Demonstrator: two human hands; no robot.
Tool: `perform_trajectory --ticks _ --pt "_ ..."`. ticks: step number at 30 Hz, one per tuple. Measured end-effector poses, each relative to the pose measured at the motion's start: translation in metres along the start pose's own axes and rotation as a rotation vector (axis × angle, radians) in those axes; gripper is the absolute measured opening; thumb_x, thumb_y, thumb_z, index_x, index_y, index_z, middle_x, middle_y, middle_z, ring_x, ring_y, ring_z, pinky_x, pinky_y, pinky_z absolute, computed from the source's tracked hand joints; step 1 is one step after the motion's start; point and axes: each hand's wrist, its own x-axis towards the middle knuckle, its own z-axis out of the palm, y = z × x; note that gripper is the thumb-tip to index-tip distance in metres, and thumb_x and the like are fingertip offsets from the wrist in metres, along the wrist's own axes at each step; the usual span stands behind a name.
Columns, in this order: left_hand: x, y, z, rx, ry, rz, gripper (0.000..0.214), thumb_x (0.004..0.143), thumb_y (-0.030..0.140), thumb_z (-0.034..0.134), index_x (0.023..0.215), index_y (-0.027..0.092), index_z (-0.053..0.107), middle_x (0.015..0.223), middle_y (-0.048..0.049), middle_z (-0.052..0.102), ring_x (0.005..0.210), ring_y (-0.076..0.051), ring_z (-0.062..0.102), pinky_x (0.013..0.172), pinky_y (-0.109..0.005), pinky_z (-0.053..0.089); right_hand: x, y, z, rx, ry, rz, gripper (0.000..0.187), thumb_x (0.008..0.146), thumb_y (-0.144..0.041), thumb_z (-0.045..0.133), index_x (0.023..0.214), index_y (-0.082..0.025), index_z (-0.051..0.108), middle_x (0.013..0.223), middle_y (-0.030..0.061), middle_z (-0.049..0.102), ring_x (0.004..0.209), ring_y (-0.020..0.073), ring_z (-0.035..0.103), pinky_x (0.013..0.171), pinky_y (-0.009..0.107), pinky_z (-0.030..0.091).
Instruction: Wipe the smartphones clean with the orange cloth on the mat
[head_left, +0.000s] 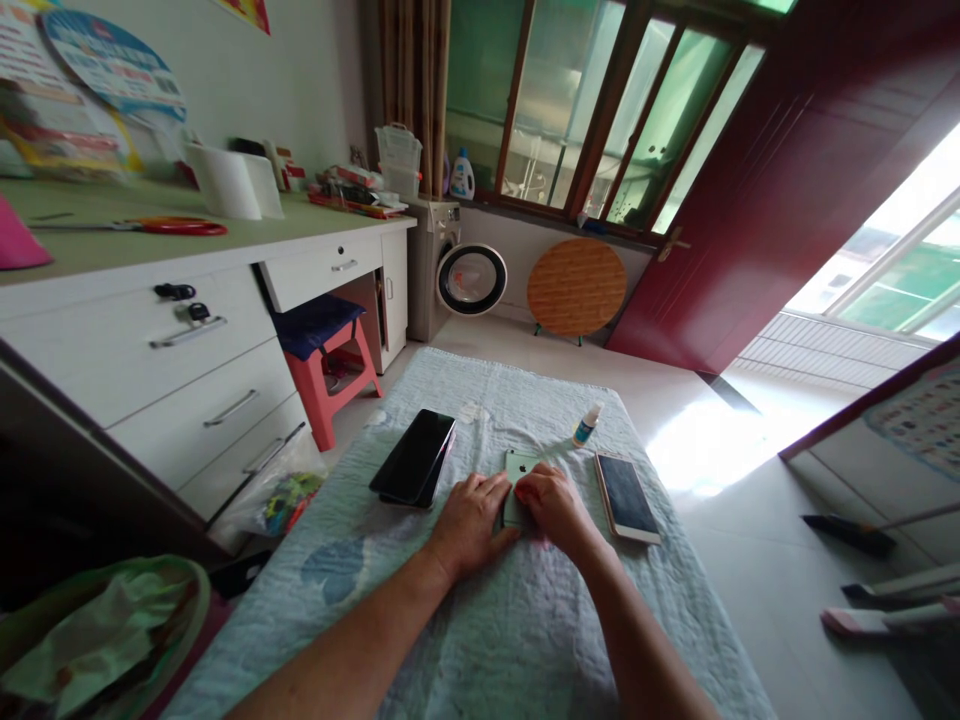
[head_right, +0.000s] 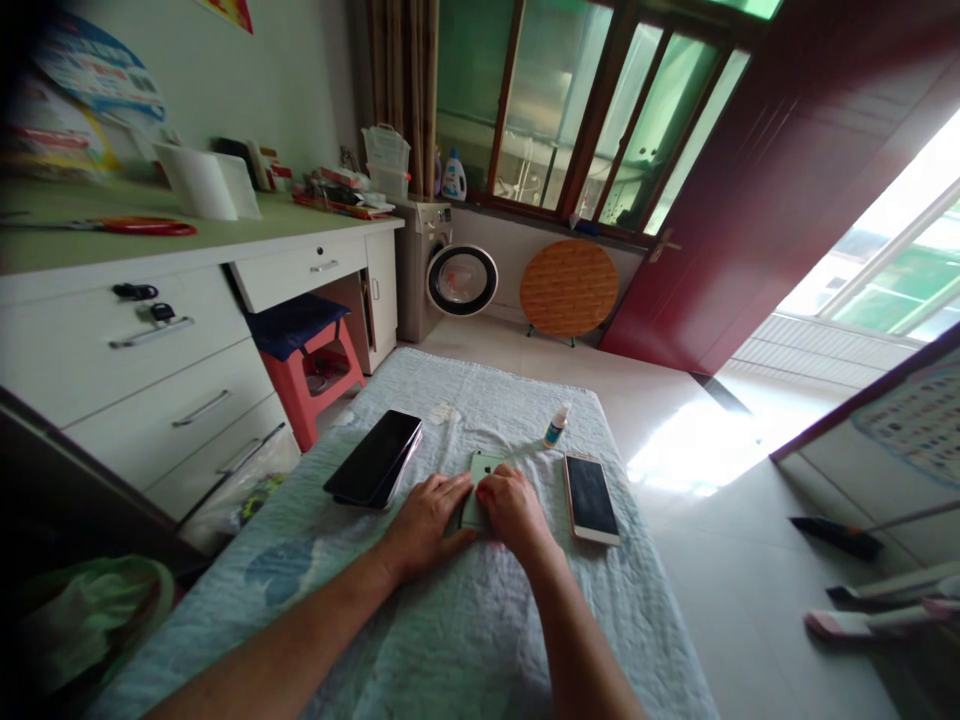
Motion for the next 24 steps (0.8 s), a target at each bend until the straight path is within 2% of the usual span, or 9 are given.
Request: perform_trajectory --ticks 3,7,10,12,14,18,21,24 --pt "0.000 -0.002 0.001 0.000 0.003 0.005 0.059 0.081 0.047 0.067 0.131 0.018 0.054 0.143 -0.0102 0.052 0.121 -0.032 0.049 0.101 -0.047 0.042 -0.006 0.001 0.001 0.032 -0.004 -0.010 0.020 0.090 -0.015 0.055 0.080 -0.021 0.071 0.084 0.0018 0.063 0.081 0.0143 0.056 0.079 0.025 0.039" --pt "-0.001 -0.001 0.000 -0.002 0.013 0.011 0.058 0.083 0.049 0.065 0.131 0.019 0.054 0.142 -0.0103 0.053 0.121 -0.032 0.049 0.102 -0.046 0.041 -0.004 0.003 0.010 0.008 0.152 0.071 0.012 0.090 -0.017 0.055 0.087 -0.020 0.066 0.086 0.0029 0.064 0.085 0.0175 0.054 0.078 0.027 0.039" --pt "0.000 -0.001 -0.001 -0.001 0.015 0.014 0.058 0.083 0.050 0.064 0.131 0.018 0.054 0.142 -0.0108 0.053 0.122 -0.032 0.049 0.102 -0.047 0.041 0.001 0.004 0.015 -0.036 0.230 0.127 0.014 0.093 -0.020 0.052 0.087 -0.020 0.065 0.087 0.0039 0.065 0.086 0.0193 0.052 0.077 0.028 0.039" --pt "0.000 -0.001 -0.001 -0.002 0.012 0.012 0.059 0.082 0.049 0.065 0.131 0.018 0.055 0.142 -0.0109 0.052 0.122 -0.032 0.049 0.102 -0.047 0.041 0.003 0.006 0.017 -0.054 0.228 0.120 0.019 0.095 -0.022 0.049 0.090 -0.022 0.067 0.093 0.0045 0.067 0.089 0.0200 0.051 0.080 0.029 0.040" --pt "0.000 -0.001 -0.001 -0.005 0.012 0.011 0.060 0.081 0.047 0.066 0.132 0.018 0.055 0.142 -0.0101 0.052 0.121 -0.031 0.049 0.103 -0.046 0.041 0.004 0.008 0.017 -0.053 0.216 0.097 0.023 0.095 -0.021 0.047 0.102 -0.024 0.069 0.108 0.0035 0.068 0.097 0.0206 0.051 0.087 0.031 0.039" --pt "0.000 -0.001 0.001 -0.014 0.018 0.009 0.060 0.080 0.044 0.068 0.131 0.017 0.055 0.141 -0.0095 0.054 0.120 -0.030 0.049 0.104 -0.043 0.040 0.003 0.010 0.020 -0.071 0.177 0.109 0.034 0.094 -0.020 0.047 0.123 -0.030 0.063 0.134 -0.0015 0.058 0.115 0.0227 0.045 0.098 0.036 0.035" --pt "0.000 -0.002 0.002 -0.022 0.024 0.005 0.059 0.080 0.044 0.067 0.131 0.018 0.055 0.141 -0.0091 0.053 0.121 -0.030 0.049 0.105 -0.044 0.039 0.002 0.007 0.021 -0.090 0.139 0.131 0.036 0.093 -0.022 0.048 0.125 -0.032 0.062 0.136 -0.0015 0.056 0.118 0.0240 0.044 0.098 0.039 0.035" --pt "0.000 -0.003 0.004 -0.050 0.032 0.004 0.064 0.081 0.046 0.066 0.136 0.019 0.049 0.139 -0.0098 0.054 0.120 -0.031 0.049 0.104 -0.044 0.039 0.000 0.003 0.017 -0.063 0.117 0.088 0.034 0.093 -0.023 0.049 0.122 -0.030 0.064 0.132 -0.0001 0.059 0.114 0.0234 0.046 0.097 0.038 0.035"
